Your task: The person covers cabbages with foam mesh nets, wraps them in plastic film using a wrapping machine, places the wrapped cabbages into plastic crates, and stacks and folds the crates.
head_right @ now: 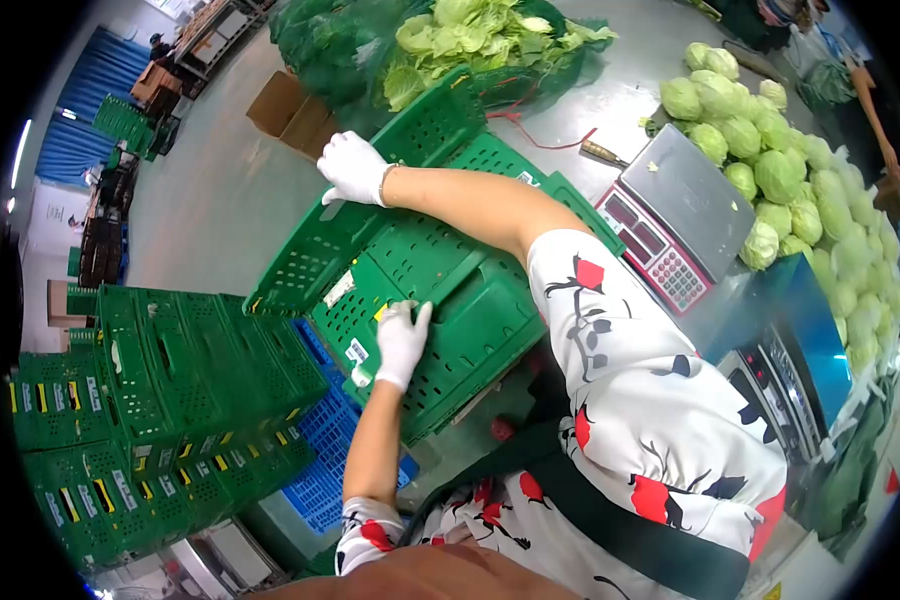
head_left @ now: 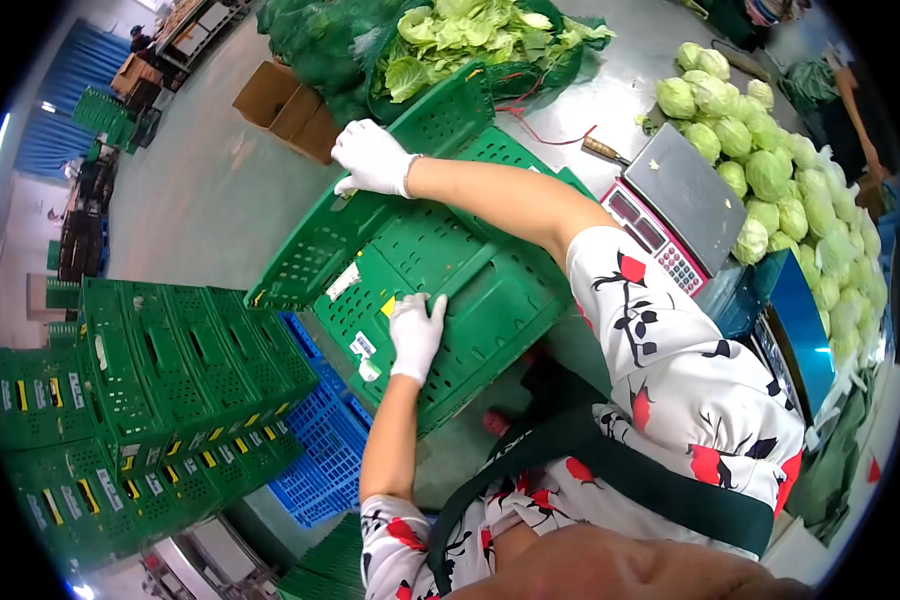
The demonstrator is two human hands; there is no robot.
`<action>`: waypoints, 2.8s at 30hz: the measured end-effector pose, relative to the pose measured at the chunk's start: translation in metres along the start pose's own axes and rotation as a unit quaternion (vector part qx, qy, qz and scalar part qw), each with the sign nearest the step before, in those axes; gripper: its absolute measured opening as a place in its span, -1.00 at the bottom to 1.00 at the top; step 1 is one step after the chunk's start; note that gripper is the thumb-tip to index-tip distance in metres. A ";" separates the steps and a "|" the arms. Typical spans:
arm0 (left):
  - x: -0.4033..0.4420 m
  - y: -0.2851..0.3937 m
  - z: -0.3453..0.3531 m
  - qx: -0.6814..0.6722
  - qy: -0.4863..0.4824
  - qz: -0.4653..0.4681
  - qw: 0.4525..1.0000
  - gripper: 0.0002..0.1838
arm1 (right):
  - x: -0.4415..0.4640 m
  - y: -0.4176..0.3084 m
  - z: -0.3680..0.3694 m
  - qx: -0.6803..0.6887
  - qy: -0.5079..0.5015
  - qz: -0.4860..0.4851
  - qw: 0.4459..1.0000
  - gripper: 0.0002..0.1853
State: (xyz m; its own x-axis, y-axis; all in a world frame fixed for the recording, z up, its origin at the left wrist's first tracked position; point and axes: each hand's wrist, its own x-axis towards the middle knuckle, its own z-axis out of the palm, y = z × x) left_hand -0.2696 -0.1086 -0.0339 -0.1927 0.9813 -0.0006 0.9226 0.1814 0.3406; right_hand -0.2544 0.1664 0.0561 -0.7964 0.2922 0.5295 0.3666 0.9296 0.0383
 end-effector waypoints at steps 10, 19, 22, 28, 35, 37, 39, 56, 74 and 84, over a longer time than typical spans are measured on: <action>-0.035 0.039 -0.068 -0.285 -0.395 -0.052 0.872 -0.68 | -0.159 -0.017 0.017 0.225 -0.297 -0.189 0.909 -0.73; -0.053 0.025 -0.028 0.084 -0.268 0.294 0.914 -0.62 | -0.223 -0.019 -0.007 0.088 -0.337 -0.400 0.848 -0.61; -0.049 0.023 -0.026 0.049 -0.223 0.284 0.931 -0.67 | -0.239 -0.008 0.011 0.169 -0.370 -0.296 0.864 -0.65; -0.096 -0.004 -0.147 0.109 -0.065 0.058 0.990 -0.63 | -0.201 0.062 -0.108 0.031 -0.275 -0.183 0.943 -0.60; -0.074 -0.006 -0.129 -0.200 0.061 -0.195 0.958 -0.77 | -0.219 0.164 -0.145 0.056 -0.066 -0.044 0.995 -0.61; -0.048 0.014 -0.122 -0.205 0.178 -0.122 0.955 -0.72 | -0.228 0.139 -0.160 0.112 0.018 -0.023 0.993 -0.62; -0.044 0.059 -0.124 -0.231 0.231 -0.069 0.943 -0.64 | -0.261 0.110 -0.182 0.132 0.028 0.027 0.991 -0.65; 0.023 0.356 0.132 -0.391 -0.101 0.249 0.880 -0.43 | -0.676 0.174 -0.335 0.307 0.079 0.615 0.722 -0.50; 0.462 0.871 0.294 -0.002 -0.007 0.364 0.931 0.25 | -0.819 0.377 -0.373 0.496 0.147 0.567 0.641 -0.68; 0.498 0.919 0.318 0.133 -0.167 0.374 0.903 0.25 | -0.844 0.436 -0.366 0.521 0.145 0.592 0.598 -0.66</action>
State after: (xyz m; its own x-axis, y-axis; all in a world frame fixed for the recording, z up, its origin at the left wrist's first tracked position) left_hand 0.5883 0.5675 -0.0201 0.5877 0.7927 -0.1623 0.8091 -0.5740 0.1260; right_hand 0.7535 0.2431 -0.0643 -0.1043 0.9729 -0.2062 -0.0273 -0.2101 -0.9773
